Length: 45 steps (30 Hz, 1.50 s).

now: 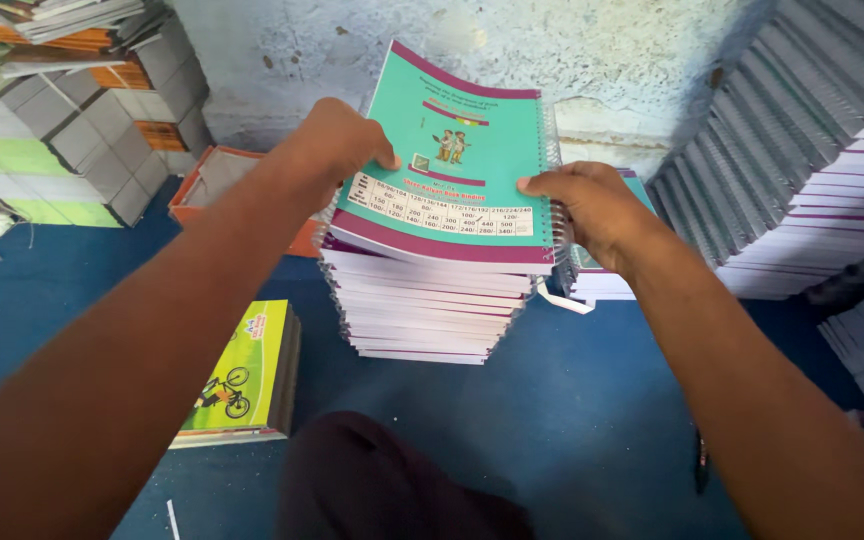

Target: The person repeatedly picks up spiral-bound notebooks from a stack, writes on the cover with a marker, and places them back on the stack. The person handles the notebooks one at a time and maintains a consistent workflow throughout the clip.

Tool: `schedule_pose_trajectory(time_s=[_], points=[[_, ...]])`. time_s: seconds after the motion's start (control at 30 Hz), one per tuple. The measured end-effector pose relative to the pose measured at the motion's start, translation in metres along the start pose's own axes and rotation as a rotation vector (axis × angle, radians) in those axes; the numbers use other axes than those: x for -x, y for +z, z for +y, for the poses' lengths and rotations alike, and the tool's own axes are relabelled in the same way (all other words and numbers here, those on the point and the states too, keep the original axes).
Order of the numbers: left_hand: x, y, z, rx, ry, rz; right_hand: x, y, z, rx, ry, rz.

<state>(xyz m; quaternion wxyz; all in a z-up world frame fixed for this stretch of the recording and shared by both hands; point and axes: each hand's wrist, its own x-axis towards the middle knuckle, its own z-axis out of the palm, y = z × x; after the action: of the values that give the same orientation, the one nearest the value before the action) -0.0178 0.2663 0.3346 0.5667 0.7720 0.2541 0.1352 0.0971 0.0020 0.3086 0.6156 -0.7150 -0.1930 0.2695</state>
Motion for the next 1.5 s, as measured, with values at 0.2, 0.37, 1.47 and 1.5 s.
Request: schedule_pose_trajectory(time_s=[0.2,0.37,1.47,1.5], points=[[-0.008,0.000,-0.013,0.076,0.020,-0.035,-0.002,0.000,0.008,0.120,-0.007,0.050],[-0.009,0.000,-0.014,0.032,0.039,-0.026,0.001,0.000,0.010,0.272,-0.046,0.044],[0.019,0.003,-0.021,-0.956,0.338,0.234,0.016,0.011,0.011,0.599,-0.188,0.196],[0.021,0.000,-0.021,-0.924,0.304,0.182,0.018,0.011,0.012,0.588,-0.189,0.195]])
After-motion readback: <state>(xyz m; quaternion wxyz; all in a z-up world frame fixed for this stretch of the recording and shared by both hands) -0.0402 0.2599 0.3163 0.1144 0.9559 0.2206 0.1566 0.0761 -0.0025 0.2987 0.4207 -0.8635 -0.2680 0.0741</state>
